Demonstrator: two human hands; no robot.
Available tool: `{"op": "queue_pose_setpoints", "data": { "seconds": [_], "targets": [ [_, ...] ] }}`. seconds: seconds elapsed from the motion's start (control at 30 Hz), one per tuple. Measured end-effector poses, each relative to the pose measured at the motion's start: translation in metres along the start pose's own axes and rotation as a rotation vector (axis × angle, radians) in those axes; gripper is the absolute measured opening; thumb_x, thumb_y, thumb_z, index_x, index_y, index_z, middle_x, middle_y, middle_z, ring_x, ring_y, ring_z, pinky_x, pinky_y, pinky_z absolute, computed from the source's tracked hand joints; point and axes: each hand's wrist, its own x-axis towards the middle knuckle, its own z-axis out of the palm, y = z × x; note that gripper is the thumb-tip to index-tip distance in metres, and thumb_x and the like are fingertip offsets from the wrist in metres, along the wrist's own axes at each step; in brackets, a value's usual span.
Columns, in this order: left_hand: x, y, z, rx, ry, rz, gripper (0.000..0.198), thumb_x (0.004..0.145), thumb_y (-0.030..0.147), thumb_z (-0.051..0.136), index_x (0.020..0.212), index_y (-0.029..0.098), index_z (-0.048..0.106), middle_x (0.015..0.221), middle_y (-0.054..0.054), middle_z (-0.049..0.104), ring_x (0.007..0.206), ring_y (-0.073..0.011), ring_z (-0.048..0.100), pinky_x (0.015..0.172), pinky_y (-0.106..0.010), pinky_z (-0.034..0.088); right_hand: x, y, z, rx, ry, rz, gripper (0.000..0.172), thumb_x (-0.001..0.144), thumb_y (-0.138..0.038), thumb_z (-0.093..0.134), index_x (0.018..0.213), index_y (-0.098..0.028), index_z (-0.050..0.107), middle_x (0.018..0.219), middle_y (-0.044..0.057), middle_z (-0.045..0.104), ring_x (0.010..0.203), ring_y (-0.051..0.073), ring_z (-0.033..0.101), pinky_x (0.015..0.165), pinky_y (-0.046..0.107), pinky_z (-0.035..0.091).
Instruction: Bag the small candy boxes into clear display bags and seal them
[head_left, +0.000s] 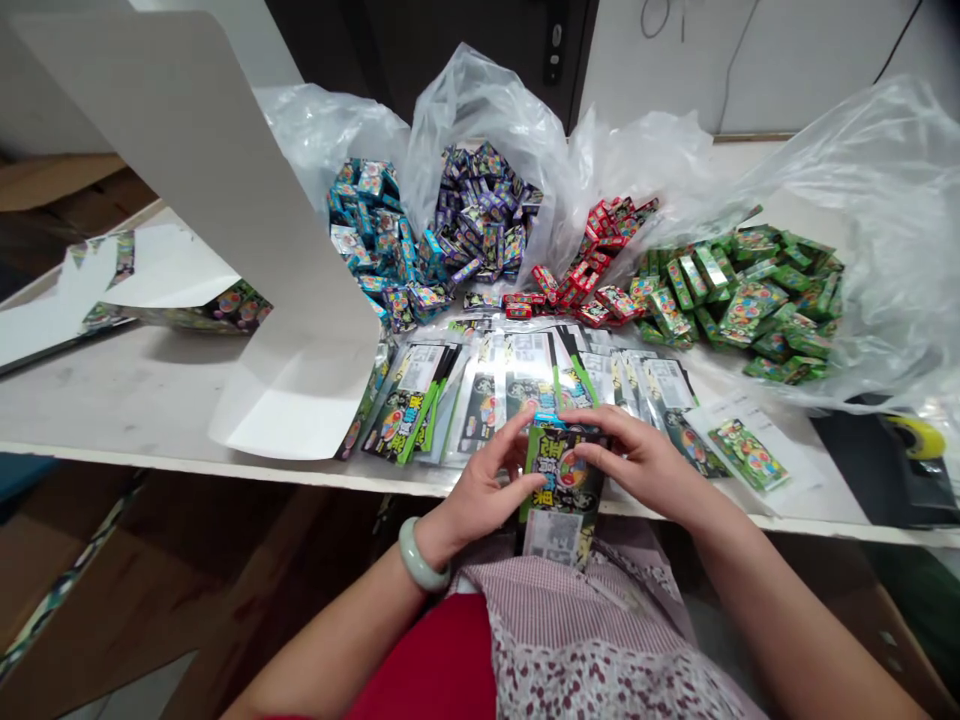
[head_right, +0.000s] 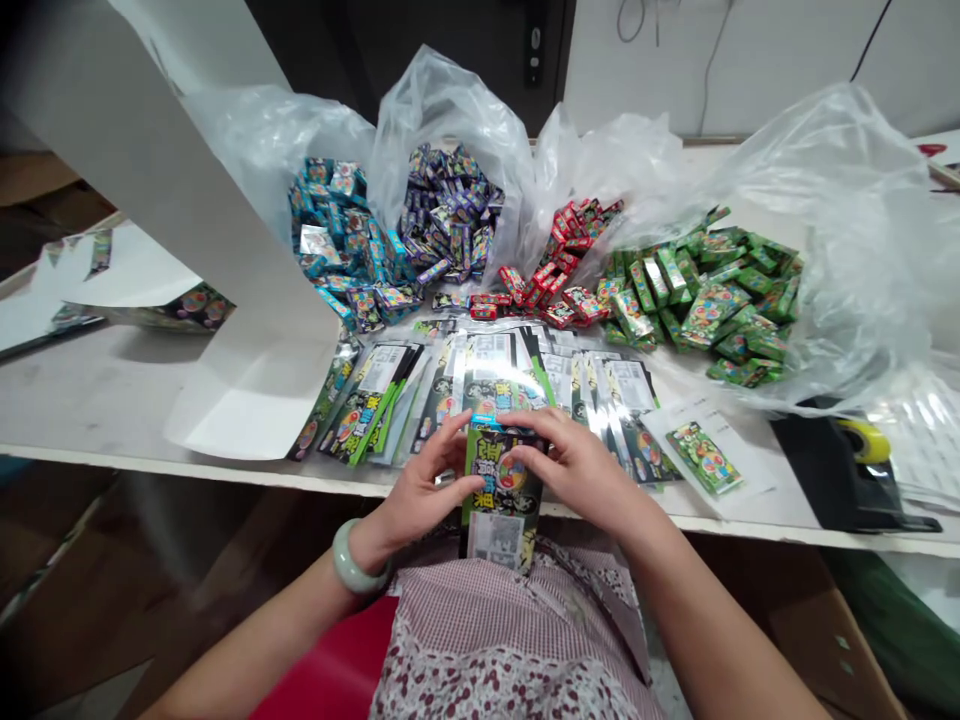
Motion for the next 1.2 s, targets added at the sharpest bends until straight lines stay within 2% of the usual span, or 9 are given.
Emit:
{"op": "queue_pose_setpoints", "data": {
  "seconds": [0.13,0.37,0.43,0.57,0.63,0.83,0.93,1.1,1.2],
  "targets": [
    [0.002,0.003,-0.006,-0.001,-0.081,-0.025,0.061,0.085,0.023,0.064,0.140,0.029,0.037,0.117,-0.008,0.061,0.103,-0.0242,0.062,0.087,-0.044,0.056,-0.002,0.001,-0.002,-0.021,-0.032,-0.003,0.029,0.092,-0.031,0.056,0.121,-0.034,0.060,0.119,0.004,0.065,0.112,0.024,0.061,0.096,0.046,0.052],
    [0.002,0.008,-0.014,-0.008,-0.200,-0.064,0.052,0.081,0.020,0.068,0.126,0.027,0.044,0.104,-0.005,0.061,0.082,-0.0186,0.064,0.075,-0.037,0.058,-0.007,-0.001,0.005,-0.014,-0.103,0.077,0.026,0.091,-0.033,0.057,0.116,-0.031,0.064,0.107,0.004,0.066,0.100,0.022,0.064,0.088,0.041,0.055],
    [0.002,0.007,-0.015,0.006,-0.203,-0.066,0.051,0.082,0.022,0.068,0.127,0.027,0.044,0.104,-0.005,0.061,0.083,-0.0194,0.064,0.074,-0.038,0.059,-0.010,-0.001,0.010,-0.019,-0.078,0.085,0.025,0.092,-0.032,0.056,0.116,-0.031,0.064,0.107,0.005,0.065,0.100,0.022,0.063,0.087,0.040,0.055],
    [0.005,0.006,-0.015,0.045,-0.202,-0.043,0.059,0.087,0.024,0.062,0.140,0.029,0.036,0.114,-0.008,0.062,0.095,-0.0242,0.064,0.083,-0.045,0.059,-0.016,0.007,0.019,0.024,0.121,0.102,0.033,0.092,-0.033,0.055,0.124,-0.033,0.059,0.115,0.007,0.064,0.098,0.022,0.064,0.077,0.038,0.057],
    [0.007,0.006,-0.014,0.062,-0.201,-0.021,0.064,0.088,0.025,0.061,0.144,0.030,0.031,0.113,-0.008,0.062,0.098,-0.0257,0.064,0.086,-0.046,0.058,-0.018,0.012,0.019,0.042,0.155,0.094,0.035,0.091,-0.034,0.057,0.127,-0.034,0.058,0.116,0.006,0.065,0.095,0.022,0.065,0.075,0.037,0.057],
    [0.004,0.005,-0.013,0.034,-0.176,0.050,0.066,0.088,0.027,0.062,0.146,0.031,0.030,0.103,-0.005,0.065,0.096,-0.0243,0.065,0.085,-0.043,0.057,-0.019,0.008,0.011,0.057,0.085,0.035,0.034,0.091,-0.034,0.057,0.126,-0.035,0.060,0.116,0.004,0.066,0.100,0.022,0.065,0.082,0.040,0.057],
    [-0.001,0.003,-0.015,0.002,-0.153,0.086,0.065,0.088,0.026,0.062,0.145,0.032,0.032,0.107,-0.005,0.064,0.089,-0.0205,0.064,0.083,-0.039,0.057,-0.021,0.003,0.012,0.122,0.107,0.053,0.032,0.090,-0.034,0.061,0.122,-0.032,0.062,0.118,0.005,0.065,0.098,0.021,0.065,0.078,0.037,0.058],
    [-0.015,0.001,-0.014,-0.060,-0.113,0.120,0.066,0.087,0.025,0.065,0.144,0.034,0.034,0.100,-0.002,0.063,0.080,-0.0157,0.061,0.078,-0.034,0.056,-0.021,-0.002,0.013,0.136,-0.074,0.028,0.039,0.090,-0.031,0.061,0.129,-0.035,0.055,0.117,0.002,0.067,0.085,0.017,0.069,0.070,0.031,0.059],
    [-0.026,0.004,-0.017,-0.064,-0.079,0.140,0.065,0.088,0.025,0.063,0.145,0.033,0.033,0.100,-0.003,0.061,0.081,-0.0147,0.061,0.079,-0.032,0.055,-0.019,-0.013,0.017,0.076,-0.061,-0.033,0.038,0.090,-0.029,0.061,0.128,-0.034,0.056,0.115,0.003,0.067,0.085,0.018,0.068,0.070,0.032,0.060]
  ]
}}
